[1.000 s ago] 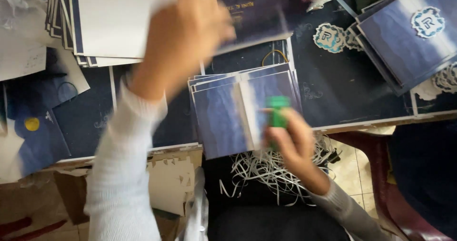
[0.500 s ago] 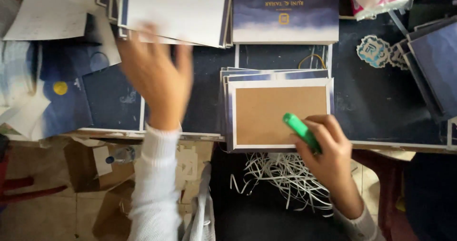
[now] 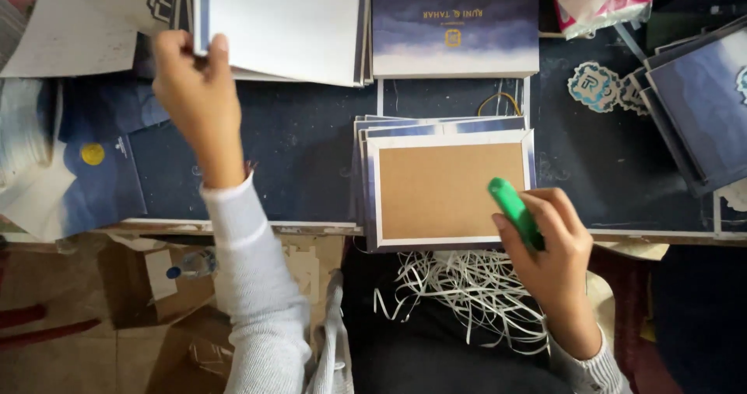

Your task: Folding and creasing paper invitations manually using a hand tool to sharpen the folds.

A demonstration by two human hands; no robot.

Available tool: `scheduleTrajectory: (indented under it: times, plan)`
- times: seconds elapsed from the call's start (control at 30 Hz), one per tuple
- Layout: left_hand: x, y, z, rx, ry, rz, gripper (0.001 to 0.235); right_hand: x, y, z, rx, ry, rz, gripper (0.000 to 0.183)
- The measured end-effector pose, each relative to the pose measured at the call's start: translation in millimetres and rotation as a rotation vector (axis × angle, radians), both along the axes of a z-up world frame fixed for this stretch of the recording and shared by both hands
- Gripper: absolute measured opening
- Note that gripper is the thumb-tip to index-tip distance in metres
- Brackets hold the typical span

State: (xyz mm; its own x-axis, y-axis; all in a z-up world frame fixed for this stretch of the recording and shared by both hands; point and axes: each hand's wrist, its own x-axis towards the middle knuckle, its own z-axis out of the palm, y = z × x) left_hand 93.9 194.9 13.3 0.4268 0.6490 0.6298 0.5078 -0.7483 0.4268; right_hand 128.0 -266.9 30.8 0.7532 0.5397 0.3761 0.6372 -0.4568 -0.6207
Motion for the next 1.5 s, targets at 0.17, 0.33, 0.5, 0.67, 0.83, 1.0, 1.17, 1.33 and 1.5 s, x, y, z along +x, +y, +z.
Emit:
scheduleTrajectory:
  times: [0.17,0.33,0.5,0.67,0.83,1.0,1.17,1.33,1.5]
  plan:
    - [-33.7,-97.5,71.6,-0.201,-0.593,-0.405,0.019,4.9,11.4,20.8,0.232,-0.090,-0.082,0.032]
    - [-56.3,-210.6,37.9,-0.501,-0.447,-0.532,0.016,1.5,60.4,40.4,0.123,-0.346,0.064,0.036]
    - [-68.1,-256.6,26.6,-0.655,-0.247,-0.655,0.037,-6.6,79.0,47.6,0.037,-0.468,0.128,0.021]
    - [-63.9,-265.5,42.7,-0.694,-0.184,-0.670,0.044,-10.0,66.7,49.5,-0.010,-0.392,0.145,0.029]
    - [-63.7,-255.1,46.8,-0.615,-0.095,-0.816,0.047,-12.9,54.1,48.8,-0.008,-0.296,0.204,0.008]
    - [-57.9,-265.1,47.2,-1.034,-0.271,-1.256,0.070,-12.5,55.3,78.8,0.300,0.213,0.464,0.018]
    - [-74.2,-278.9,36.5,-1.392,-0.340,-1.183,0.073,-9.2,48.8,79.4,0.663,0.893,0.575,0.022]
    - [-81.4,-237.5,51.1,-1.002,0.071,-1.213,0.049,-16.6,17.7,82.5,0.632,0.739,0.395,0.029]
    - [-95.9,-226.3,32.3,-0.941,0.147,-0.976,0.058,-24.2,0.7,88.2,0.774,0.781,0.184,0.029]
